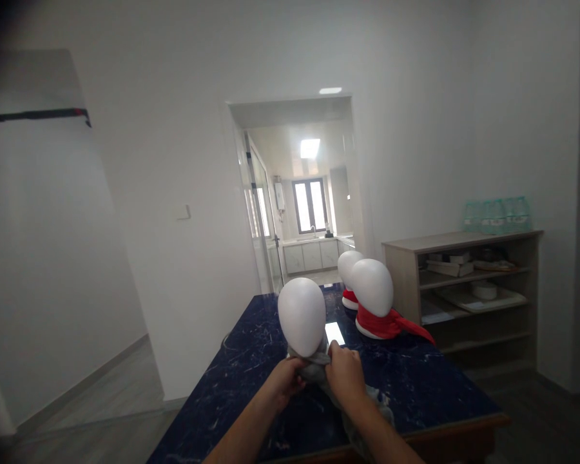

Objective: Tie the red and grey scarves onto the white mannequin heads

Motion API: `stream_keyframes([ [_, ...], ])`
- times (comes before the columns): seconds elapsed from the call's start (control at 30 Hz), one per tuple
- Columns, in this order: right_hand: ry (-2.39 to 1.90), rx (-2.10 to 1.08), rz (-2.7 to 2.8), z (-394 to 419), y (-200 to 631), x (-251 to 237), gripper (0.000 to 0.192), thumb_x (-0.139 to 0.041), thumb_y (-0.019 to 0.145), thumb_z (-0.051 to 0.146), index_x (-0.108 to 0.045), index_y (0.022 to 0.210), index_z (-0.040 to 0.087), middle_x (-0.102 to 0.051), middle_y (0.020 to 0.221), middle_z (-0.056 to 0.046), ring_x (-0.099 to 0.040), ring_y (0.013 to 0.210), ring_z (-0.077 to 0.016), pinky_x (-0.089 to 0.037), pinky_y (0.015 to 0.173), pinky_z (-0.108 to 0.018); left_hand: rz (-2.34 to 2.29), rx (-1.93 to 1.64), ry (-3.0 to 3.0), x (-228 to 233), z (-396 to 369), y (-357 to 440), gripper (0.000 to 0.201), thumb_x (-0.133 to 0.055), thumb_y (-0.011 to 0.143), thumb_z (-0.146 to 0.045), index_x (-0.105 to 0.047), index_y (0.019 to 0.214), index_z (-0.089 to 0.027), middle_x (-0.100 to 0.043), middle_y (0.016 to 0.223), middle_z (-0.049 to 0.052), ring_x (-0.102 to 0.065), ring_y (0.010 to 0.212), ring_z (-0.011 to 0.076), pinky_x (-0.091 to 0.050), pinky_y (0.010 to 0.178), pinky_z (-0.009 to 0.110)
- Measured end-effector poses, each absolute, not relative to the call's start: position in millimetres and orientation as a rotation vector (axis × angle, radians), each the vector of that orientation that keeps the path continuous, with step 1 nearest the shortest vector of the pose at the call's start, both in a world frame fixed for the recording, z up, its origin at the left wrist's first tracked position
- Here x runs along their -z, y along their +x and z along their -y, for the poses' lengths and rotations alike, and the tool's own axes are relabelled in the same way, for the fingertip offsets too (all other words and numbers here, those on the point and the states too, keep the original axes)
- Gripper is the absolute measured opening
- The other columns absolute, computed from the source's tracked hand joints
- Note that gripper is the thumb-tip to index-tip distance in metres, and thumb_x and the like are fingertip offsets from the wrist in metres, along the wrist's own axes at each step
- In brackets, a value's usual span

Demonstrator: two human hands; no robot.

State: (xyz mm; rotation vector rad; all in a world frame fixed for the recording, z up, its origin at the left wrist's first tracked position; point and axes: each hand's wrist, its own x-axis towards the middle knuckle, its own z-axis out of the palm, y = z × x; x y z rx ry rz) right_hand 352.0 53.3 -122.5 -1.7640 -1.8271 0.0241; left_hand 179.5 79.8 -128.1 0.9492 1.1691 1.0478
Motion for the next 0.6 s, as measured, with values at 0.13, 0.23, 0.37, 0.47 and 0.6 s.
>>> stream_keyframes([
  [0.13, -1.759, 0.08, 1.947, -60, 359, 117, 0.028, -0.05, 0.09, 0.004, -0.062, 0.109, 0.02, -0.077, 0.099, -0.008, -0.072, 0.095, -0.0243, -0.038, 0.082, -0.032, -1.186, -1.029, 0.91, 127, -87, 173, 0.022, -0.075, 0.073, -0.023, -0.071, 0.093, -0.014, -0.068, 0.069, 0.002, -0.058, 0.056, 0.0127, -0.05, 0.055, 0.023],
  [0.23, -1.73, 0.147, 1.997, -66, 362, 117, 0.032, -0.043, 0.094, 0.003, -0.062, 0.115, 0.019, -0.075, 0.104, -0.01, -0.07, 0.097, -0.0241, -0.039, 0.081, -0.031, -1.173, -1.012, 0.937, 123, -86, 169, 0.029, -0.075, 0.072, -0.021, -0.073, 0.099, -0.013, -0.075, 0.083, 0.007, -0.067, 0.07, 0.0183, -0.056, 0.064, 0.027],
  [0.37, -1.683, 0.124, 2.027, -70, 364, 121, 0.035, -0.039, 0.096, 0.004, -0.06, 0.12, 0.02, -0.074, 0.108, -0.009, -0.071, 0.099, -0.022, -0.04, 0.078, -0.029, -1.105, -0.997, 1.004, 120, -83, 168, 0.037, -0.075, 0.066, -0.011, -0.073, 0.102, -0.015, -0.077, 0.092, 0.008, -0.071, 0.079, 0.0207, -0.059, 0.072, 0.031],
  [0.47, -1.638, 0.037, 2.015, -70, 366, 123, 0.033, -0.042, 0.093, 0.004, -0.058, 0.116, 0.021, -0.075, 0.109, -0.007, -0.072, 0.101, -0.0207, -0.04, 0.076, -0.027, -1.086, -1.003, 1.025, 122, -81, 169, 0.044, -0.072, 0.065, -0.006, -0.07, 0.109, -0.015, -0.077, 0.095, 0.008, -0.071, 0.077, 0.0192, -0.06, 0.071, 0.03],
  [0.6, -1.615, -0.007, 2.026, -69, 368, 119, 0.032, -0.041, 0.093, 0.005, -0.058, 0.115, 0.021, -0.075, 0.111, -0.008, -0.072, 0.102, -0.0216, -0.042, 0.078, -0.028, -1.09, -0.947, 1.028, 124, -87, 159, 0.046, -0.07, 0.066, -0.002, -0.068, 0.109, -0.016, -0.075, 0.084, 0.004, -0.061, 0.055, 0.0108, -0.056, 0.059, 0.025],
])
